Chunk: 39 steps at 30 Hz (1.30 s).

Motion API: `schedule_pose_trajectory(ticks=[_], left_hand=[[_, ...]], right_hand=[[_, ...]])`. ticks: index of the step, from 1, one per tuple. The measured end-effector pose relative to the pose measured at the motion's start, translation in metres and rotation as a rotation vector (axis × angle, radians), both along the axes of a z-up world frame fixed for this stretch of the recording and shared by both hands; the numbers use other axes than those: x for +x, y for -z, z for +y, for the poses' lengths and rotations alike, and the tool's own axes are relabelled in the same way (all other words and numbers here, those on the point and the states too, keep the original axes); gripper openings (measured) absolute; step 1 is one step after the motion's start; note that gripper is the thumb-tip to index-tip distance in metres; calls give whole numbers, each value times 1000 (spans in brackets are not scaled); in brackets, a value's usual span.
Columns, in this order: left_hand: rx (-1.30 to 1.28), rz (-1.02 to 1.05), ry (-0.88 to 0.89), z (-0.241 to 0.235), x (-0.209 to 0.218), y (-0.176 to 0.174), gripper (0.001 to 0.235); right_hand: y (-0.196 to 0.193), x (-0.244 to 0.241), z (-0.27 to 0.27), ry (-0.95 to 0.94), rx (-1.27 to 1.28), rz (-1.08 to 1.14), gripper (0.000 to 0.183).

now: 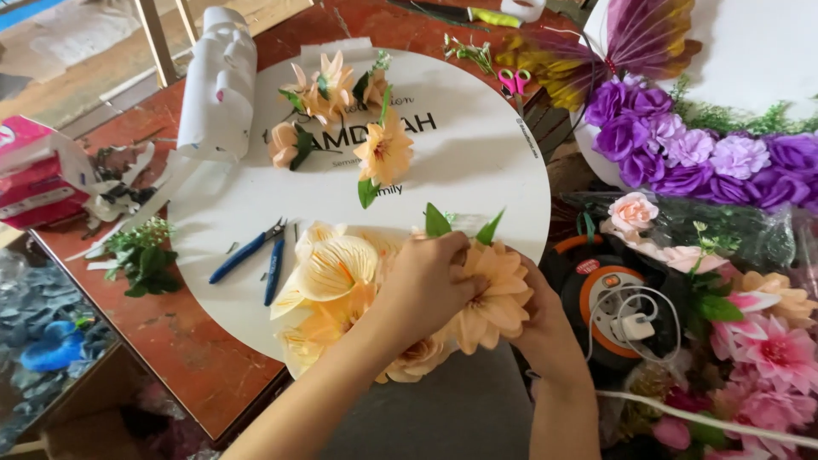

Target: The person arranges artificial flowers on a white circular board, using wire cutters to trim stems and positioning the blooms and leaves by hand. The person handles peach-colored flowers and green leaves, placing them into a floral arrangement.

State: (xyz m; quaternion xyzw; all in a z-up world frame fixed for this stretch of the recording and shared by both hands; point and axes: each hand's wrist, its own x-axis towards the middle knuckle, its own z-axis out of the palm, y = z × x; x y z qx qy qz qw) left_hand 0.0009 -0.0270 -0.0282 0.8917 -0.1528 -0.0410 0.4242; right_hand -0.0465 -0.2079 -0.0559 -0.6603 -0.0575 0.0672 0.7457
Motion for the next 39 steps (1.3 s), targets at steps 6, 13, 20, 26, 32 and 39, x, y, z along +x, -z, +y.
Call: schedule_pose_trajectory(ticks=[6, 13, 20, 26, 32, 39], left_hand=[[147, 137, 84, -15, 30, 69, 45], [134, 125, 127, -14, 20, 51, 52], [-119, 49, 125, 25, -9, -40, 61], [-175, -83, -244, 122, -44, -61, 36], [-324, -128, -712, 205, -62, 20, 13], [-395, -41, -946, 216, -57, 107, 11]], right_hand=[[89, 15, -12, -38, 202, -109, 103], [71, 16, -27, -200, 536, -67, 102], [80, 17, -15, 115, 139, 43, 39], [95, 18, -39, 103, 270, 287, 19], [103, 23, -32, 99, 246, 187, 13], [132, 43, -40, 108, 201, 303, 26]])
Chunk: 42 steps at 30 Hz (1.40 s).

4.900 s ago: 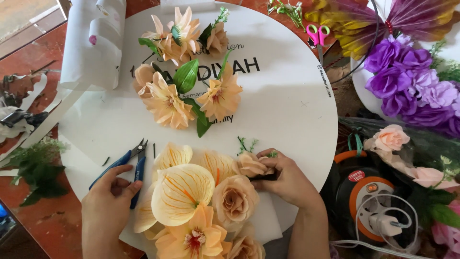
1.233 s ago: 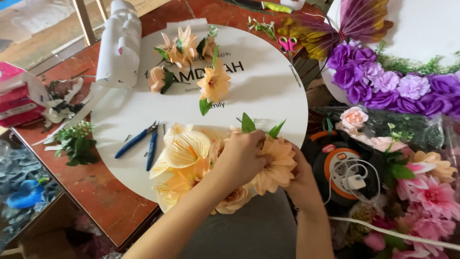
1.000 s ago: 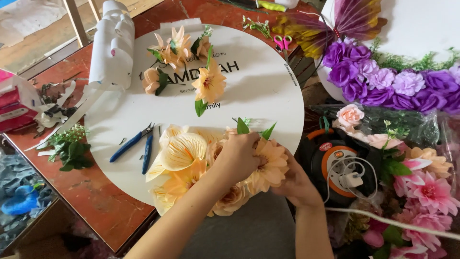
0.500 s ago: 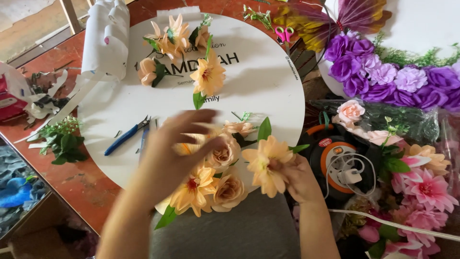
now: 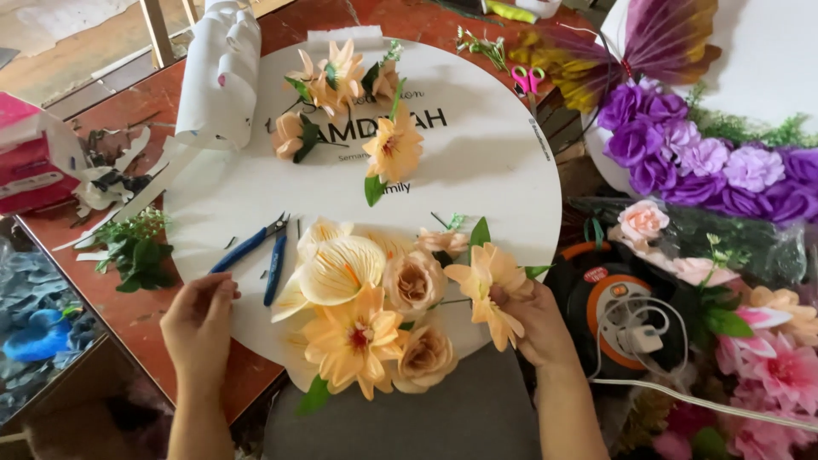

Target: The person arranges artificial flowers on a white circular board, using wire cutters to trim stems and positioning the blooms and leaves by hand. The person handles peach-colored flowers and green leaves, placing them into a floral arrangement.

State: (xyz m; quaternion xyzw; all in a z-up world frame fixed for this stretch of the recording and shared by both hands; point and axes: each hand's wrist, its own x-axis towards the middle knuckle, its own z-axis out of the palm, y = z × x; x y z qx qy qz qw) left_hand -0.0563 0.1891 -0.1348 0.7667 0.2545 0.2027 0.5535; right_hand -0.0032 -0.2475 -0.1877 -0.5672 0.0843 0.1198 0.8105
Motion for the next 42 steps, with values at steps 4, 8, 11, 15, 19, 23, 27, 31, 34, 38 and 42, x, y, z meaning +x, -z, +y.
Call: schedule_pose_trajectory(ticks=[4, 8, 11, 15, 19, 23, 27, 31, 34, 38, 42], left_hand=[[1, -106, -14, 4, 3, 15, 8], [263, -144, 92, -11, 12, -19, 23], [378, -68, 489, -61, 41, -82, 39], [568, 244, 1194, -124, 112, -85, 52], [761, 651, 1340, -159, 144, -51, 57], [726, 740, 1600, -159, 158, -11, 67], [742, 833, 1690, -154, 151, -29, 81], [803, 828, 1666, -151, 148, -36, 62], [808, 852, 1648, -146, 151, -52, 56], [797, 801, 1634, -133, 154, -36, 44], [750, 878, 1599, -155, 145, -99, 11]], right_hand=[[-21, 9, 2, -31, 48, 50, 41], [-18, 48, -23, -7, -390, -631, 46], [-16, 78, -37, -150, -719, -1082, 54], [-122, 98, 48, 322, -160, -281, 23], [-110, 124, 43, 432, 68, -306, 35], [-96, 122, 48, 423, 171, -297, 26], [-77, 118, 51, 405, 87, -223, 30], [-89, 123, 50, 407, 114, -144, 30], [-92, 123, 51, 438, 160, -130, 33], [-84, 121, 51, 421, 142, -96, 27], [-87, 122, 37, 108, 46, 162, 48]])
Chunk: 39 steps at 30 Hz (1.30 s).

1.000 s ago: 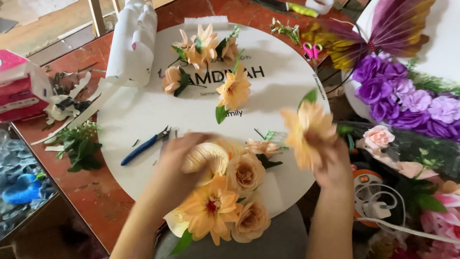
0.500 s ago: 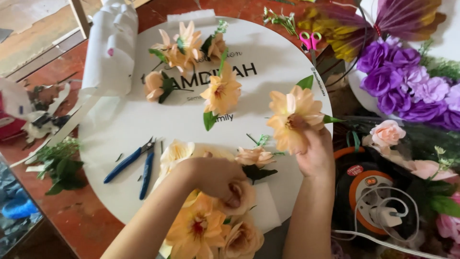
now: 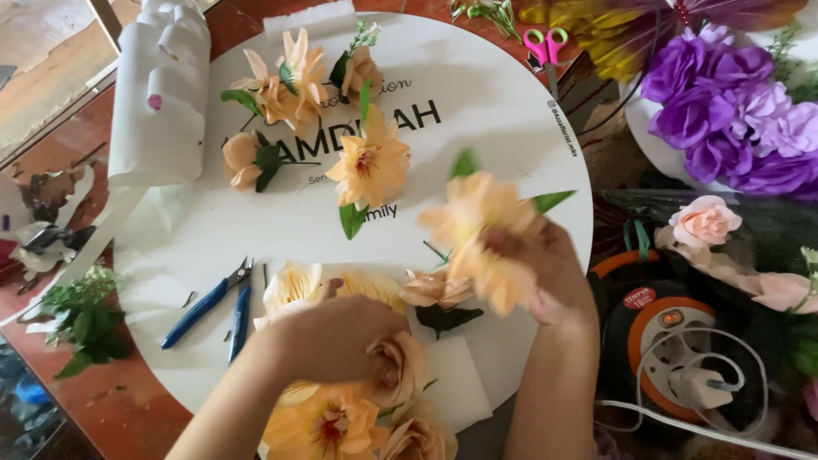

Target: The person arranges artificial flowers on a white circular board, using wire cutters to trim stems and positioning the blooms and leaves by hand. The person handles peach-colored flowers and green leaves, placing them into a floral arrangement.

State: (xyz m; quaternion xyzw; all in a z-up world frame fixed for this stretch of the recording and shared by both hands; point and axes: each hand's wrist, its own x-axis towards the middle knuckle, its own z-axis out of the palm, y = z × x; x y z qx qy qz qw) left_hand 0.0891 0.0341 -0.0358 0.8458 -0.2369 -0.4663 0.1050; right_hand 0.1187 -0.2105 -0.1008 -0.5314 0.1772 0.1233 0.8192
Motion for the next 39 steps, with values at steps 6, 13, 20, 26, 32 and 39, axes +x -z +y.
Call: schedule_pose_trajectory(ticks=[6, 13, 20, 26, 32, 39], left_hand=[[-98, -290, -38, -6, -37, 10, 9], [-139, -665, -55, 13, -62, -1, 12], [-123, -934, -103, 9, -88, 17, 19], [-146, -1010, -160, 11, -97, 31, 33], [-175, -1108, -188, 12, -103, 39, 35], [-201, -1136, -203, 11, -104, 41, 34]], right_hand=[[13, -8, 7, -223, -43, -217, 16], [-23, -10, 35, -376, -176, 120, 34], [-52, -18, 63, -652, -561, 16, 55], [-31, -18, 67, -737, -875, 35, 40], [-38, -15, 72, -795, -1072, 29, 59], [-61, -18, 85, -753, -980, 247, 53]])
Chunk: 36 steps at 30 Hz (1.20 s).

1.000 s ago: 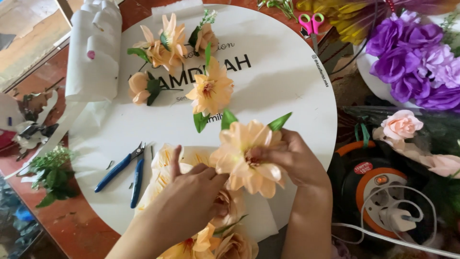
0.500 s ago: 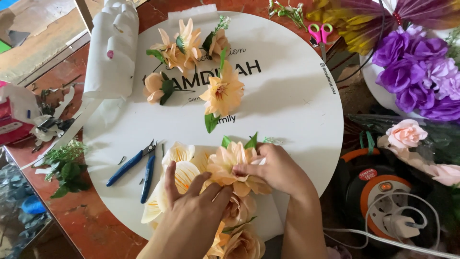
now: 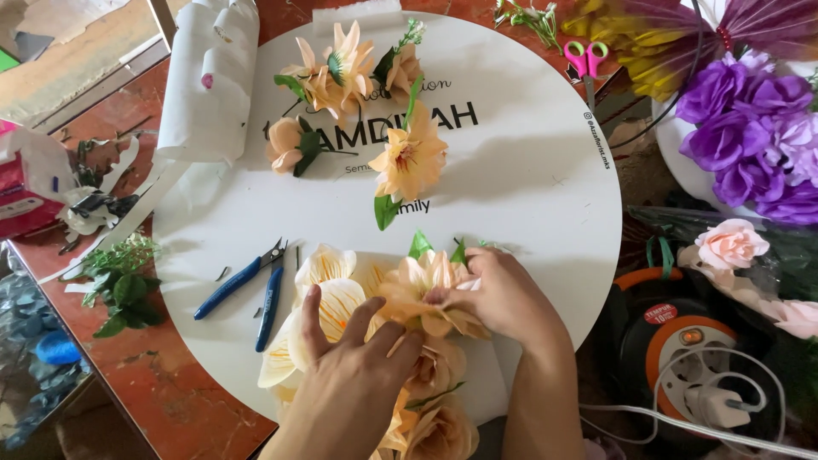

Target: The person arranges artificial flowers on a white circular board, using wire cutters to trim stems and positioning the blooms and leaves by hand. The person handles peach-colored flowers and green leaves, placing them into a floral arrangement.

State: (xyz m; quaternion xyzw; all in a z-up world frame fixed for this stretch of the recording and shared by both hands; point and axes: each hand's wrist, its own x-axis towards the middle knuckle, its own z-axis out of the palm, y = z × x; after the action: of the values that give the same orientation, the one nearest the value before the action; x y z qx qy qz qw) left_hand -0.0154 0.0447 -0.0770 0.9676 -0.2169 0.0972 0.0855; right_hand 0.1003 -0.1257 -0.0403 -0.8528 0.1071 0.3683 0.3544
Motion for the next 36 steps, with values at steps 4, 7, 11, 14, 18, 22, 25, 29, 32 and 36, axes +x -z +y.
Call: schedule_pose_trajectory(ticks=[4, 7, 11, 14, 18, 22, 25, 29, 32, 36], left_hand=[[-5, -24, -13, 0, 2, 1, 31], [-20, -24, -10, 0, 1, 2, 37], [-1, -32, -29, 0, 1, 5, 36], [1, -46, -49, 0, 0, 5, 33], [14, -7, -55, -1, 1, 3, 31], [-10, 36, -55, -1, 1, 6, 39], [-27, 52, -54, 0, 1, 6, 37], [-34, 77, -64, 1, 1, 7, 42], [-34, 61, -77, 1, 0, 9, 43], [6, 22, -91, -2, 1, 0, 27]], right_hand=[[23, 5, -12, 59, 162, -106, 39], [23, 3, -17, 183, 413, -107, 28], [23, 4, -16, 53, 250, -128, 38], [41, 7, -21, -47, 113, -190, 53], [65, 11, -30, -191, 22, -270, 78], [80, 14, -34, -280, 61, -370, 52], [74, 11, -31, -276, 3, -308, 85], [66, 7, -28, -330, 41, -403, 63], [61, 6, -25, -328, -35, -299, 65], [61, 4, -22, -311, -17, -299, 53]])
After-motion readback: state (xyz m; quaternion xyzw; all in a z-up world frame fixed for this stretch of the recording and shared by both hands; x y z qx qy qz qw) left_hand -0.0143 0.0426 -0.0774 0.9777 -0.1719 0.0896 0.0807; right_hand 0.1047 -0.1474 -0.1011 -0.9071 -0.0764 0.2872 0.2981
